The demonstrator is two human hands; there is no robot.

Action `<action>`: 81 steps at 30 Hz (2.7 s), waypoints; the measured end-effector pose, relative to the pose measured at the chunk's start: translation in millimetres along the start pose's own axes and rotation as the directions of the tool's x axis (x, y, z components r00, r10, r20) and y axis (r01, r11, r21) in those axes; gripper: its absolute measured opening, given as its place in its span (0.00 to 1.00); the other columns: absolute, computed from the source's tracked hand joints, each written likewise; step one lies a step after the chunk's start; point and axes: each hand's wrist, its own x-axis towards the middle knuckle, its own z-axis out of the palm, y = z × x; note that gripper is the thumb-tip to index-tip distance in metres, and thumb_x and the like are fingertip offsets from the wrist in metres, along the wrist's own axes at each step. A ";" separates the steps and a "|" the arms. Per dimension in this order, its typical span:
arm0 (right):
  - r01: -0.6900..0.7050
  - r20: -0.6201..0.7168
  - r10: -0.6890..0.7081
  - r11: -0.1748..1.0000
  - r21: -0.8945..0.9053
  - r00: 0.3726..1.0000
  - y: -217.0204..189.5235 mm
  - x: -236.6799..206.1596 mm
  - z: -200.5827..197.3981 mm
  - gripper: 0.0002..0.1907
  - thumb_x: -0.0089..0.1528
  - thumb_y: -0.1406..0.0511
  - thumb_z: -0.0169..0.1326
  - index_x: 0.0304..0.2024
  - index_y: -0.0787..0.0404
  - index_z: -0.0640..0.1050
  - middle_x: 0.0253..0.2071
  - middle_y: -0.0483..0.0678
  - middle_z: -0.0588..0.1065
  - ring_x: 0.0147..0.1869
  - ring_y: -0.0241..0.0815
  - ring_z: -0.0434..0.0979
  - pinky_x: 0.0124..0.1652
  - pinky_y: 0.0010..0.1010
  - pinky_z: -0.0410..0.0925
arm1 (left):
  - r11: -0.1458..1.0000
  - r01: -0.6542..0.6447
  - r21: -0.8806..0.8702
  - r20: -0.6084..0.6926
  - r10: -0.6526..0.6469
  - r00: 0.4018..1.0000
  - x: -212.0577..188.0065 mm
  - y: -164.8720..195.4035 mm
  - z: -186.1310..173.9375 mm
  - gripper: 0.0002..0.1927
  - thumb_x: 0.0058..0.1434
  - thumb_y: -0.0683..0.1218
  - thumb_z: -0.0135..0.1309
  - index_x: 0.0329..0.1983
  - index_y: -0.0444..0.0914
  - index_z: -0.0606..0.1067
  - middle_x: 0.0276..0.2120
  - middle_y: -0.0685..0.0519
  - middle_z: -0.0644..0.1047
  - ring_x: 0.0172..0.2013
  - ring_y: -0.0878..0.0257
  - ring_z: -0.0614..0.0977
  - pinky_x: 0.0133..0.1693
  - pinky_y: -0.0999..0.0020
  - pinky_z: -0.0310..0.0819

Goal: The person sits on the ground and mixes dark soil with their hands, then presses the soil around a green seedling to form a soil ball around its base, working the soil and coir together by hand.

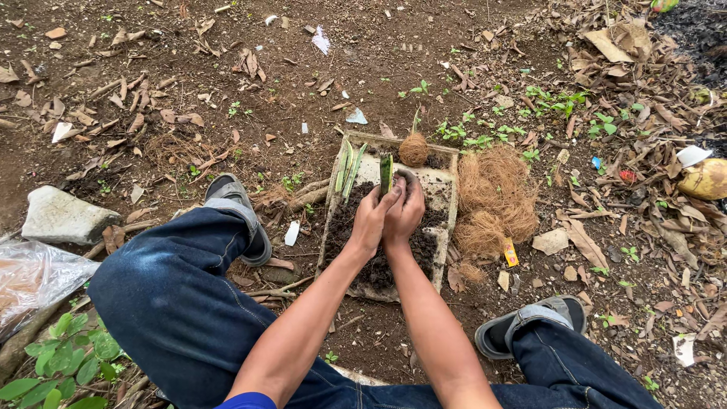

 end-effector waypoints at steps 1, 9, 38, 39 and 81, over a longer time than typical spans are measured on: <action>0.027 -0.006 -0.027 0.999 -0.020 1.000 1.9 -1.0 0.1 0.19 0.70 0.58 0.45 0.49 0.66 0.79 0.43 0.56 0.80 0.47 0.51 0.81 0.48 0.41 0.71 | 1.000 -0.008 0.017 -0.010 0.008 1.000 -1.6 0.8 1.1 0.33 0.62 0.64 0.56 0.55 0.31 0.74 0.45 0.46 0.79 0.47 0.61 0.79 0.50 0.67 0.71; 0.019 -0.003 -0.019 1.000 0.021 1.000 19.2 -5.8 -0.2 0.16 0.69 0.61 0.47 0.47 0.67 0.80 0.38 0.54 0.80 0.39 0.44 0.81 0.40 0.36 0.72 | 0.977 -0.051 0.207 -0.066 0.066 0.996 -8.4 4.4 7.6 0.33 0.62 0.65 0.55 0.50 0.31 0.76 0.40 0.47 0.81 0.40 0.63 0.81 0.43 0.68 0.74; -0.370 0.264 0.259 0.639 0.674 0.929 10.9 24.7 -11.4 0.24 0.71 0.50 0.40 0.50 0.63 0.75 0.47 0.53 0.77 0.52 0.46 0.77 0.45 0.35 0.68 | 0.902 0.280 -0.328 -0.006 -0.299 0.954 26.6 3.9 -16.1 0.14 0.66 0.51 0.56 0.41 0.34 0.75 0.31 0.52 0.79 0.32 0.62 0.81 0.39 0.67 0.78; -0.400 0.271 0.295 0.617 0.678 0.916 7.9 24.9 -12.6 0.25 0.70 0.49 0.39 0.50 0.63 0.75 0.48 0.53 0.77 0.51 0.46 0.77 0.41 0.35 0.65 | 0.887 0.293 -0.358 0.000 -0.314 0.949 25.7 5.1 -16.5 0.13 0.66 0.51 0.55 0.40 0.35 0.75 0.29 0.52 0.78 0.30 0.62 0.81 0.38 0.67 0.79; -0.061 -0.005 0.062 0.996 0.059 0.998 -6.4 6.8 -6.2 0.22 0.72 0.57 0.37 0.43 0.62 0.80 0.41 0.53 0.77 0.47 0.49 0.76 0.51 0.38 0.68 | 0.834 0.276 -0.478 0.010 -0.309 0.951 20.4 -45.9 -21.3 0.09 0.75 0.49 0.49 0.39 0.41 0.72 0.32 0.54 0.74 0.35 0.62 0.75 0.39 0.62 0.71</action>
